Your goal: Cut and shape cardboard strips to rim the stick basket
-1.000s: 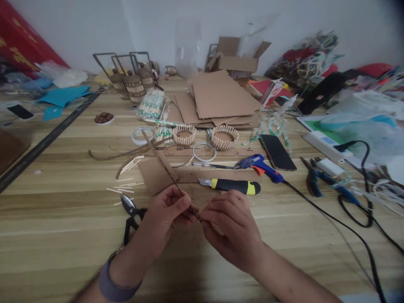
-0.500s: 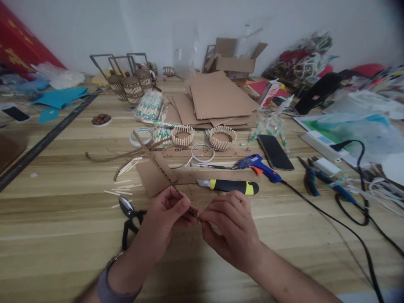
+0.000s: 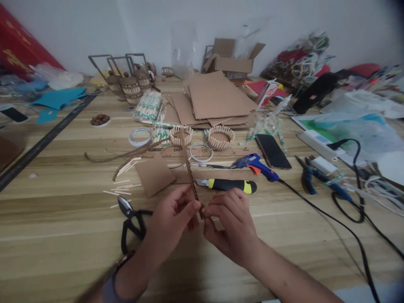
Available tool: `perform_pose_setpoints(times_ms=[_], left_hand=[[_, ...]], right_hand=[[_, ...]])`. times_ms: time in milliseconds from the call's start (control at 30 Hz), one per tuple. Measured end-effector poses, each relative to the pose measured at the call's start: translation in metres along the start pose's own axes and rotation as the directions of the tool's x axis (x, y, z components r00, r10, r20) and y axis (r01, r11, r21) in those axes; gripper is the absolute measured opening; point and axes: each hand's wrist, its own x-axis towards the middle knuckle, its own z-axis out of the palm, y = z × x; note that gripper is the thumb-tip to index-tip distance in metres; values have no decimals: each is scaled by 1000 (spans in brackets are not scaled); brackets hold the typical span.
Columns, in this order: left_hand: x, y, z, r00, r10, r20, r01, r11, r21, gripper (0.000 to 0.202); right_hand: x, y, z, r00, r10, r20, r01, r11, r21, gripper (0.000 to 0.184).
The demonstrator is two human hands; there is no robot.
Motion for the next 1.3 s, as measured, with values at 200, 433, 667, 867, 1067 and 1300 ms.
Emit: perform_pose_setpoints(times_ms=[200,433,667,867,1067,1300], left_hand=[[-12,-6,-3,967,241,-79,-187,890,416,14],[-13,-4,-5,948,313,49,-290,795,533,9],[-16,-7,-2,928,373,4,-297,731,614,9],[-15,-10,0,913,407,-8,-299,685,665,10],[-15,-12,0,857,515,18,-383,614,690,12],[-17,-10,-3,828,556,74,-436,555,708,14]], right_hand=[[3,6,-3,999,38,-12,-38,999,26,15],[4,6,-2,1000,-23,4,23,1000,16,15],[1,7,0,998,-55,42,57,997,-45,11],[-6,8,7,992,-59,116,53,997,54,12],[-8,7,11,991,-53,125,38,993,113,10],[-7,5,7,995,-32,93,19,990,139,13]])
